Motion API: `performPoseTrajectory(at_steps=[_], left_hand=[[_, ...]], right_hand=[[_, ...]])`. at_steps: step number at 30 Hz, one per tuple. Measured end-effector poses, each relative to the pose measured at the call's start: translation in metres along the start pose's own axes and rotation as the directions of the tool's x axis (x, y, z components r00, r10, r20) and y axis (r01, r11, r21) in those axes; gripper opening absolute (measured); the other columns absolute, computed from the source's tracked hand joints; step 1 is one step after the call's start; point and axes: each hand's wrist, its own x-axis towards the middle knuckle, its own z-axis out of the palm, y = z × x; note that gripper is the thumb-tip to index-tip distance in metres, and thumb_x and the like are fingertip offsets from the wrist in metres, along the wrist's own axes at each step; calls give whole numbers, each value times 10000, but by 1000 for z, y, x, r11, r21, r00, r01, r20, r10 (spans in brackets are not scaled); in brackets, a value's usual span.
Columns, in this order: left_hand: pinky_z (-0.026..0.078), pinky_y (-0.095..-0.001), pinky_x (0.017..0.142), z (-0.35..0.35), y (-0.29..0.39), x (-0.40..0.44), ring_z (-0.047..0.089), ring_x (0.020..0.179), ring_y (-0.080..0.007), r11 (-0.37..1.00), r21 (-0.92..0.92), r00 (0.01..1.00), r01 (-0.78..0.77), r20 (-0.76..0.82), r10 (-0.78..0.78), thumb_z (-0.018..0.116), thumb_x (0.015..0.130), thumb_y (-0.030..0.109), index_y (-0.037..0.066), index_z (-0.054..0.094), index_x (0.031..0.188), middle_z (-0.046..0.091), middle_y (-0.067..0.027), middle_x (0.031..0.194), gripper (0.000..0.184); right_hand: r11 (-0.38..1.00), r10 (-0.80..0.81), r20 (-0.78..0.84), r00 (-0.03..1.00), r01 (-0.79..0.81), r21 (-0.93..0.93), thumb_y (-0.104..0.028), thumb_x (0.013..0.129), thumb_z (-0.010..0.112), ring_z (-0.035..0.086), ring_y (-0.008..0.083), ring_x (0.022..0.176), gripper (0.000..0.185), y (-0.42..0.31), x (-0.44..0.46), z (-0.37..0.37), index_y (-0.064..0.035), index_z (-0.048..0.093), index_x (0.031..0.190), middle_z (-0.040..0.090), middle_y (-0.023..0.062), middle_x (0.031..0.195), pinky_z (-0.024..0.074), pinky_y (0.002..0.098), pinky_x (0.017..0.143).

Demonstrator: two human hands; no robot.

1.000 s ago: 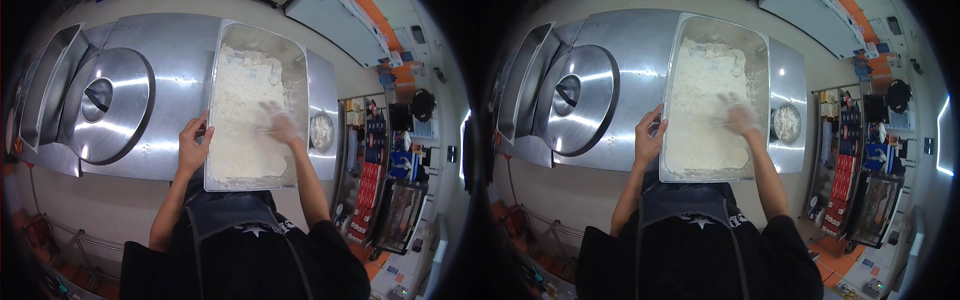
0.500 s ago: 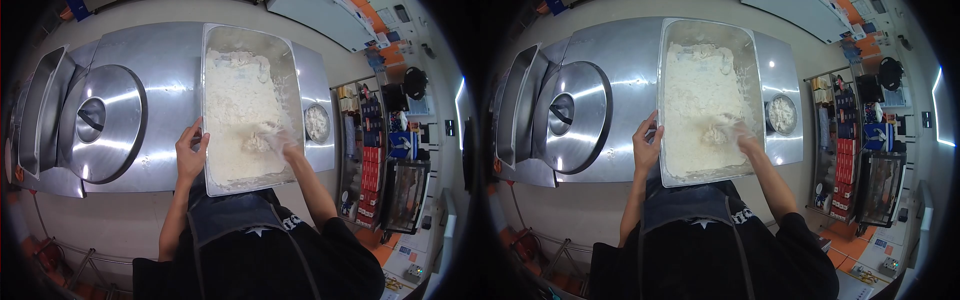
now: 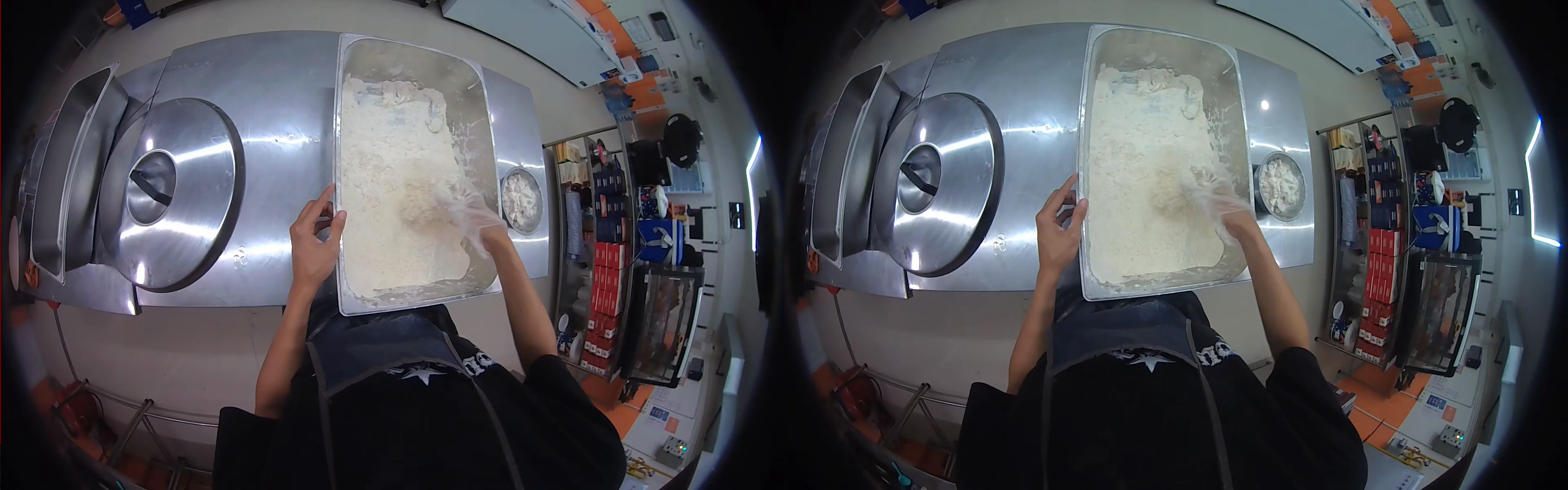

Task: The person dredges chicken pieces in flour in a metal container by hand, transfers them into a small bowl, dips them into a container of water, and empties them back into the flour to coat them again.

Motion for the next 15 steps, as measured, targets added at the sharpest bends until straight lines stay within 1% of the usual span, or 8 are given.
performPoseTrajectory(at_steps=[2, 5, 6, 8, 10, 12, 14, 15], left_hand=[[546, -295, 780, 2, -4, 0, 573, 819, -139, 1000, -14, 1000, -21, -2, 21, 660, 946, 52, 10, 606, 1363, 583, -80, 901, 423], [501, -291, 755, 13, -13, -5, 534, 808, -144, 995, 47, 991, -92, -90, 96, 640, 954, 49, 3, 607, 1355, 558, -74, 894, 405], [457, -294, 742, 17, -16, -8, 502, 797, -153, 999, -51, 995, -16, -97, 11, 621, 962, 50, -5, 589, 1363, 534, -78, 887, 406], [444, -292, 735, 20, -20, -9, 490, 786, -155, 998, -37, 993, -59, -106, 55, 610, 970, 58, -7, 570, 1381, 527, -78, 883, 418], [425, -294, 723, 18, -22, -8, 462, 763, -155, 997, 15, 993, -79, -83, 80, 591, 984, 78, -15, 542, 1406, 520, -75, 880, 434], [418, -289, 713, 18, -18, -10, 456, 762, -153, 997, 33, 995, -64, -69, 66, 585, 988, 81, -17, 539, 1409, 524, -71, 878, 435], [411, -285, 704, 16, -18, -9, 453, 761, -152, 998, 34, 996, -57, -66, 59, 585, 988, 82, -19, 539, 1410, 529, -71, 874, 437], [409, -284, 700, 17, -20, -10, 453, 760, -151, 998, 21, 996, -53, -71, 54, 588, 986, 80, -19, 540, 1409, 531, -72, 872, 438]], right_hand=[[996, 28, 127, 992, -17, -83, -407, 945, 692, 540, 254, 1290, 647, 36, 4, 15, 26, 523, 1395, 569, 177, 1401, 460, 388, 1031], [974, 88, 313, 946, -15, -228, -445, 941, 686, 507, 260, 1316, 682, 120, 17, 44, -2, 507, 1428, 539, 185, 1436, 417, 406, 1057], [962, 118, 375, 920, -12, -273, -458, 940, 684, 495, 262, 1324, 694, 131, 18, 49, -11, 502, 1439, 530, 187, 1448, 403, 412, 1066], [894, 447, 330, 831, -412, -174, -448, 940, 682, 478, 269, 1353, 658, 1, -17, 82, -36, 523, 1427, 525, 189, 1454, 393, 428, 1085], [877, 475, 268, 838, -477, -63, -404, 944, 684, 547, 261, 1292, 611, -7, -8, 109, -29, 541, 1405, 572, 181, 1405, 460, 423, 1035], [847, 414, 388, 824, -504, 167, -361, 960, 664, 616, 249, 1211, 559, 1, 5, 115, -25, 550, 1392, 616, 169, 1353, 526, 406, 969], [701, 162, 608, 778, -524, 484, -317, 986, 622, 684, 233, 1110, 502, 29, 30, 118, -23, 552, 1387, 657, 151, 1296, 592, 377, 890], [702, 201, 579, 790, -528, 477, -273, 1001, 596, 698, 227, 1078, 458, 18, 27, 118, -18, 557, 1380, 665, 151, 1281, 606, 360, 866]])
